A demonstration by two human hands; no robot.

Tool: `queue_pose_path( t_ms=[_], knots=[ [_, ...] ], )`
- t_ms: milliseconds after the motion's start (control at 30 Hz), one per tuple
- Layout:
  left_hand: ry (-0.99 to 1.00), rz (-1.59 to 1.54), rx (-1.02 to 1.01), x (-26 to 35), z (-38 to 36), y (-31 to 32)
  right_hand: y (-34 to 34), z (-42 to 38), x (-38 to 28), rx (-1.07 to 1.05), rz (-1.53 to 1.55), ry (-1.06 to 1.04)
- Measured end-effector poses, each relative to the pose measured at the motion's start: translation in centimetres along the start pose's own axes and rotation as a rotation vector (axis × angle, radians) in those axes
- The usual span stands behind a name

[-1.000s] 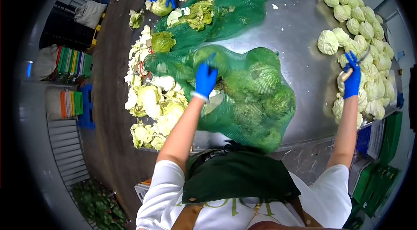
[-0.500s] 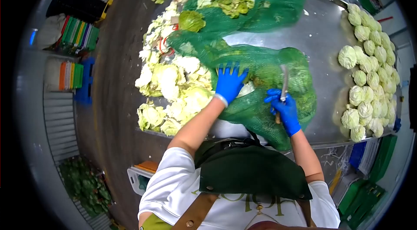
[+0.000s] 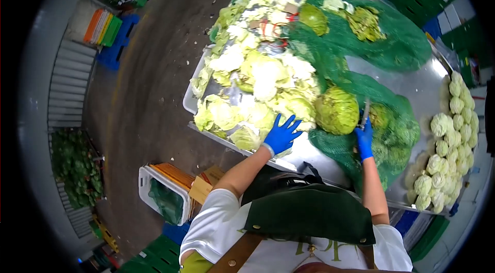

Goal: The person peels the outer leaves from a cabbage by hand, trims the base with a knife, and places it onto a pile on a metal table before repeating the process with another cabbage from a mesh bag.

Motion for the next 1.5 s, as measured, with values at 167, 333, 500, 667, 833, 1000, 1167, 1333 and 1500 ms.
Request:
queue_pose_path(
  t_ms=[167, 333, 500, 667, 833, 1000, 1167, 1333, 1500],
  knots=[
    [-0.124, -0.017, 0.026, -6.2, -2.9, 0.3, 3.0, 0.1, -3.2, -0.041, -0.111, -0.092],
    [-0.124, -0.002, 0.114, -13.6, -7.0, -0.2, 8.8, -1.8, -4.8, -0.030, -0.276, -0.276],
    [-0.121, 0.082, 0.045, -21.1, -10.3, -2.0, 15.4, -5.0, -8.6, -0.051, -0.370, -0.337],
    [-0.161, 0.145, -0.008, -26.6, -12.3, -3.5, 17.4, -7.9, -9.2, -0.267, -0.163, -0.112],
    [-0.284, 0.206, -0.004, -28.7, -12.3, -6.1, 16.8, -8.0, -8.5, -0.009, -0.038, 0.060],
    [-0.572, 0.146, 0.298, -24.2, -10.4, -9.1, 14.3, -7.1, -4.3, -0.169, 0.006, 0.323],
    [-0.873, -1.567, 0.331, -9.5, -5.2, -4.1, 14.9, -6.8, -4.4, -0.165, 0.157, 0.289],
    [-0.802, -1.960, 0.275, -7.1, -3.1, -2.0, 16.3, -6.6, -6.7, -0.210, 0.036, 0.095],
    [-0.409, -0.903, 0.391, -10.8, -4.5, -8.8, 18.9, -6.2, -3.8, -0.443, 0.333, 0.221]
  ],
)
Point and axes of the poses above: each hand's wrist, its own z-axis towards the middle knuckle, its own y-axis out of the palm, x = y × z, the point moved 1 cm from there along z, towards the middle knuckle
